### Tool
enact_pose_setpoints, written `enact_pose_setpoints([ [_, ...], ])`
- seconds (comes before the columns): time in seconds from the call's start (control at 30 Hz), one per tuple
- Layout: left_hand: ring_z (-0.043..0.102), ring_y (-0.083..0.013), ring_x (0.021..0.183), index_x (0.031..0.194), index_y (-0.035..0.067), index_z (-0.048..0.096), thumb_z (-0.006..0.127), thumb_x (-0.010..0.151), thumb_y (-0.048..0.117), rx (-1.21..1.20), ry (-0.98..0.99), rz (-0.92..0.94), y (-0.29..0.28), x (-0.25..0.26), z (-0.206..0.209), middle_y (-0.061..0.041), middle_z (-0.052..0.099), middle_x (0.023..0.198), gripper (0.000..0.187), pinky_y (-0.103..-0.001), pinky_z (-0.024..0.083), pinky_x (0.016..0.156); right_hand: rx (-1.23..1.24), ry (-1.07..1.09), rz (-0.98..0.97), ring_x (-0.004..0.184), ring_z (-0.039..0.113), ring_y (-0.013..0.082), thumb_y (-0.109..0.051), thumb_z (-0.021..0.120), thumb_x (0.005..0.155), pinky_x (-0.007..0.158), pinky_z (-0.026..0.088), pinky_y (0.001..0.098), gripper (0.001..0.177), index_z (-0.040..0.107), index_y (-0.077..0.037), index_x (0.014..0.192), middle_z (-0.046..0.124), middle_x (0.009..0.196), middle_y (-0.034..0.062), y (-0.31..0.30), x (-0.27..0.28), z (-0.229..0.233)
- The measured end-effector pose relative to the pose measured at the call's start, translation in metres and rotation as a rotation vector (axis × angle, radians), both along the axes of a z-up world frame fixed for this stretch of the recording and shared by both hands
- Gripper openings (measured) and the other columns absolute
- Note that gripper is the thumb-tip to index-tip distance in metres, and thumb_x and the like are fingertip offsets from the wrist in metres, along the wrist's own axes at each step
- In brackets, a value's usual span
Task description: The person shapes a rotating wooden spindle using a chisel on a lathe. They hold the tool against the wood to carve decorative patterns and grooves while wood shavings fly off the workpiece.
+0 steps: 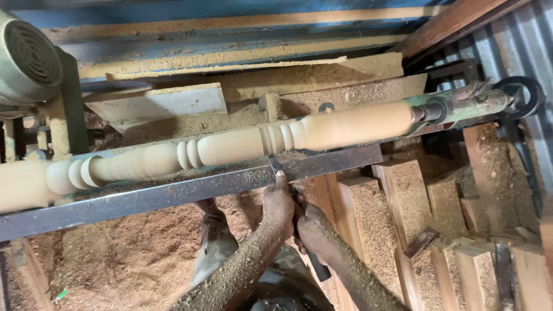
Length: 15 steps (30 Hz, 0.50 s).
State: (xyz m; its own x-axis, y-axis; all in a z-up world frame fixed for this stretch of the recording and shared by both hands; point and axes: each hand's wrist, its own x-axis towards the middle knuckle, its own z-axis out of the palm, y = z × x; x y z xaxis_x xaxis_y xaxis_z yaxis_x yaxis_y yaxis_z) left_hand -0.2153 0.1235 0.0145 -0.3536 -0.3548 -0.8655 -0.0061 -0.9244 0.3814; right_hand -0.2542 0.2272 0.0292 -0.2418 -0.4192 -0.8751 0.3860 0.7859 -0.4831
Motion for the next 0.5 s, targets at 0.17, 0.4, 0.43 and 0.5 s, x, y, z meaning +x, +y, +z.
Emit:
enact_pose_setpoints([
  [0.17,0.050,-0.0154,0.048,0.085,0.005,0.052,0.042,0.110,0.036,-0.030,0.037,0.121,0.009,-0.012,-0.008,-0.005,0.057,0.064,0.041,-0.034,0.041,0.044,0.092,-0.013,0.103,0.044,0.044,0.0113,-0.034,0.033,0.110,0.036,0.040,0.0287,0.035,0.055,-0.007,0.109,0.052,0.061,0.0028,-0.001,-0.032,0.002],
  [0.4,0.053,-0.0164,0.054,0.091,0.006,0.050,0.039,0.109,0.034,-0.042,-0.016,0.171,0.018,-0.016,-0.005,-0.006,0.061,0.068,0.035,-0.033,0.047,0.049,0.029,0.037,0.308,0.046,0.049,0.0098,-0.029,0.034,0.108,0.039,0.044,0.0291,0.033,0.058,-0.009,0.095,0.059,0.063,0.0015,0.000,-0.048,0.013],
  [0.43,0.054,-0.0164,0.055,0.092,0.006,0.049,0.039,0.109,0.034,-0.050,0.011,0.140,0.016,-0.009,-0.006,-0.006,0.061,0.069,0.034,-0.033,0.048,0.051,0.004,0.058,0.281,0.044,0.048,0.0101,-0.033,0.034,0.109,0.038,0.043,0.0291,0.037,0.058,-0.009,0.095,0.056,0.061,0.0013,-0.003,-0.044,0.015],
  [0.5,0.055,-0.0159,0.058,0.095,0.007,0.049,0.038,0.109,0.036,-0.057,0.044,0.095,0.015,0.003,-0.008,-0.006,0.061,0.071,0.034,-0.033,0.049,0.054,-0.034,0.084,0.222,0.042,0.044,0.0109,-0.040,0.033,0.111,0.037,0.040,0.0293,0.044,0.058,-0.009,0.093,0.048,0.057,0.0011,-0.004,-0.026,0.019],
])
